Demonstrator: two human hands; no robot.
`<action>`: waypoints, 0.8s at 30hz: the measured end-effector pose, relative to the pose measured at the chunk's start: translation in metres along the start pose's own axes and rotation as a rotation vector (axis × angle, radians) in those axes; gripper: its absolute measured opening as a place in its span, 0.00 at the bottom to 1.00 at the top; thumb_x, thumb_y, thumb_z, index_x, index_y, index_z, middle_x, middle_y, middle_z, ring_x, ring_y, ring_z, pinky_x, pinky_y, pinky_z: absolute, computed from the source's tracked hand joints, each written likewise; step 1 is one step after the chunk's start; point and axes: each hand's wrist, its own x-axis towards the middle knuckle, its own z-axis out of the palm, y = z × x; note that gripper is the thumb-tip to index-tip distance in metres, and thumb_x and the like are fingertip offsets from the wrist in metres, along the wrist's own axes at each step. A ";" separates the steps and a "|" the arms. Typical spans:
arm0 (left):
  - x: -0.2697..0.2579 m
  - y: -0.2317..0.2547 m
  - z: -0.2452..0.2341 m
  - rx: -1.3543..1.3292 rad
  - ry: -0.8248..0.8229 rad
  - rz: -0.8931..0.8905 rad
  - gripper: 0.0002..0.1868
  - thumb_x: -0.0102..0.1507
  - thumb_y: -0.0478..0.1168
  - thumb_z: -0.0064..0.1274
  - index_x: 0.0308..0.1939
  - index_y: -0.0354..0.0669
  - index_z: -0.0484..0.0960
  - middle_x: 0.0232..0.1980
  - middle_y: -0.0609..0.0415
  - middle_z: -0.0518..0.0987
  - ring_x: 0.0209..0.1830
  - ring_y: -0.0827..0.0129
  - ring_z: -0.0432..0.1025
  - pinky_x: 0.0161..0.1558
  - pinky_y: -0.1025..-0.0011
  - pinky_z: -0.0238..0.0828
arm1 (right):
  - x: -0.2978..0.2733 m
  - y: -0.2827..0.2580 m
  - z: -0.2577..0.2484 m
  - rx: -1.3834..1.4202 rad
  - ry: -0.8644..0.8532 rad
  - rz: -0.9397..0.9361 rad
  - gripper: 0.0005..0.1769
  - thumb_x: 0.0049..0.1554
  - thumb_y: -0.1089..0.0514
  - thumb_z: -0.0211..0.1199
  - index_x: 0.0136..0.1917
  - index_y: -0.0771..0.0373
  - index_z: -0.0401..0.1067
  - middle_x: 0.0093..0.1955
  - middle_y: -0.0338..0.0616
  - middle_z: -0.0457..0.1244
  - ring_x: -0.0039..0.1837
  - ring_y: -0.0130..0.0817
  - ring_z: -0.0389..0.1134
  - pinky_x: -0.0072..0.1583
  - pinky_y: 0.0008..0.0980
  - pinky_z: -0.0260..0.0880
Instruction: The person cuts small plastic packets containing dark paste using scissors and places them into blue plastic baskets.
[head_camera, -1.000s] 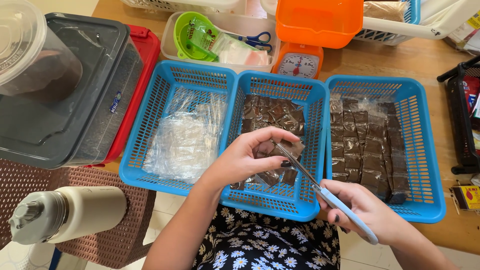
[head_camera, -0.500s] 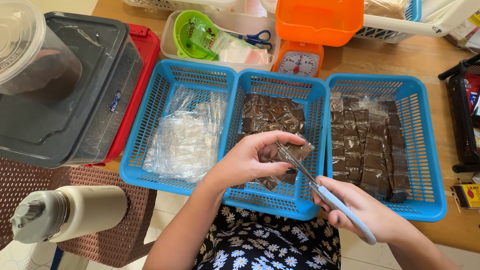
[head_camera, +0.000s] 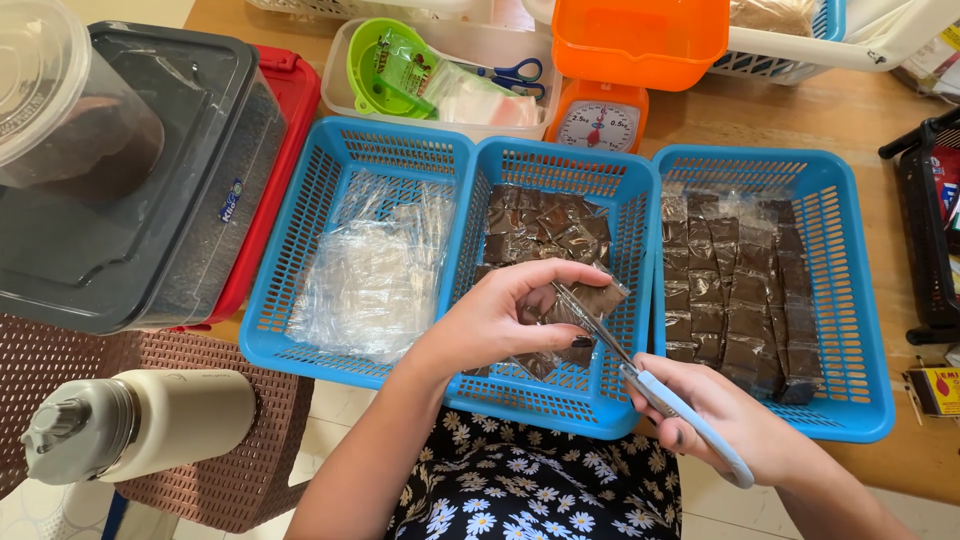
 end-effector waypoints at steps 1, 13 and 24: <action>0.000 0.000 0.000 0.000 -0.001 0.001 0.28 0.68 0.35 0.66 0.73 0.51 0.81 0.28 0.69 0.63 0.26 0.84 0.56 0.30 0.81 0.53 | 0.000 0.000 0.000 0.000 0.001 -0.001 0.46 0.52 0.12 0.63 0.47 0.60 0.72 0.36 0.35 0.58 0.38 0.28 0.52 0.39 0.32 0.55; -0.001 0.001 -0.001 0.022 0.002 -0.002 0.29 0.67 0.35 0.67 0.73 0.51 0.81 0.28 0.68 0.65 0.26 0.85 0.58 0.29 0.81 0.56 | -0.003 0.011 0.000 0.107 0.022 0.066 0.42 0.51 0.18 0.69 0.45 0.61 0.71 0.36 0.37 0.56 0.37 0.27 0.49 0.36 0.30 0.47; -0.001 0.005 -0.001 -0.071 -0.050 -0.022 0.27 0.68 0.38 0.66 0.72 0.49 0.81 0.27 0.65 0.72 0.26 0.84 0.66 0.30 0.82 0.64 | -0.003 0.012 0.000 0.078 0.038 0.076 0.44 0.47 0.15 0.69 0.44 0.60 0.71 0.35 0.36 0.57 0.37 0.27 0.50 0.37 0.31 0.47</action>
